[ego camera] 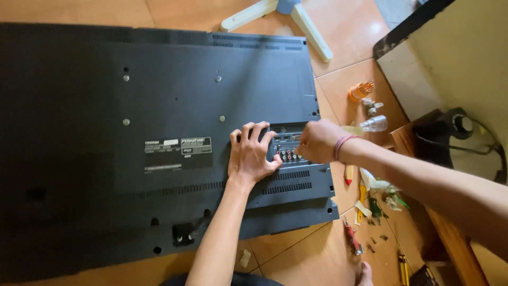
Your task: Removing screws from the back panel of a television using a screwdriver to disassemble it.
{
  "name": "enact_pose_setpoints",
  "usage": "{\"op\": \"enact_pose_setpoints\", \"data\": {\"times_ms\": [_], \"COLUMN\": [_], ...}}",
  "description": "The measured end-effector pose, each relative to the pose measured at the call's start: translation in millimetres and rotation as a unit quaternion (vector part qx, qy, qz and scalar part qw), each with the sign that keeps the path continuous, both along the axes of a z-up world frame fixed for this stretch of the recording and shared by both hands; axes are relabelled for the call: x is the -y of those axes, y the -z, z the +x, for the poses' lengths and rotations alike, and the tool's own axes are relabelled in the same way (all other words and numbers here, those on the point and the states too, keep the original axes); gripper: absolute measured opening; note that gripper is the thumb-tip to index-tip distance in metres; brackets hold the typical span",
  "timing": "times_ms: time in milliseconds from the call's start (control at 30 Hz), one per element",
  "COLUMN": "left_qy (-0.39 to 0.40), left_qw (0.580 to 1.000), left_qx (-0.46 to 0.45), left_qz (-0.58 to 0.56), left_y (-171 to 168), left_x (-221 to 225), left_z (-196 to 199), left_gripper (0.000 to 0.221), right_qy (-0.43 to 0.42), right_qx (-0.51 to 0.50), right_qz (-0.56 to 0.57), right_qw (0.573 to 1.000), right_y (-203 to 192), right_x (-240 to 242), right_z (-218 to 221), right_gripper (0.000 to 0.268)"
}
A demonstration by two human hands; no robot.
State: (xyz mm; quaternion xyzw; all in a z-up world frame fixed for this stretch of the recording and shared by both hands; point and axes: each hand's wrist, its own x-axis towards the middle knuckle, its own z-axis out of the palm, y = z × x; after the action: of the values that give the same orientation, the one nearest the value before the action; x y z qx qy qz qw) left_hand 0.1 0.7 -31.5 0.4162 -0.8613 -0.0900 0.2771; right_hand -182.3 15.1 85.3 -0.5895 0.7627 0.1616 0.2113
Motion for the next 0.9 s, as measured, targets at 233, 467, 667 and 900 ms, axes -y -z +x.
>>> {"op": "enact_pose_setpoints", "data": {"times_ms": [233,467,667,900], "left_qy": [0.02,0.011,0.02,0.027], "left_qw": [0.999,1.0,0.999,0.997], "left_qx": [0.02,0.008,0.017,0.043], "left_qz": [0.044,0.023,0.033,0.051], "left_y": [-8.7,-4.0,-5.6,-8.8], "left_x": [1.2,0.2,0.9,-0.1], "left_z": [4.1,1.2,0.8,2.8], "left_gripper": [0.054,0.052,0.047,0.048], "right_qy": [-0.533,-0.477,-0.307,-0.524], "right_qx": [-0.327,-0.216,-0.178,-0.212], "right_qz": [-0.217,-0.147,-0.067,-0.138], "right_qw": [0.75,0.839,0.933,0.814], "right_y": [10.3,5.2,-3.8,10.8], "right_x": [-29.3,-34.1,-20.8,-20.7], "right_z": [13.5,17.8,29.8,5.5], "right_gripper": [0.021,0.021,0.025,0.019]}}
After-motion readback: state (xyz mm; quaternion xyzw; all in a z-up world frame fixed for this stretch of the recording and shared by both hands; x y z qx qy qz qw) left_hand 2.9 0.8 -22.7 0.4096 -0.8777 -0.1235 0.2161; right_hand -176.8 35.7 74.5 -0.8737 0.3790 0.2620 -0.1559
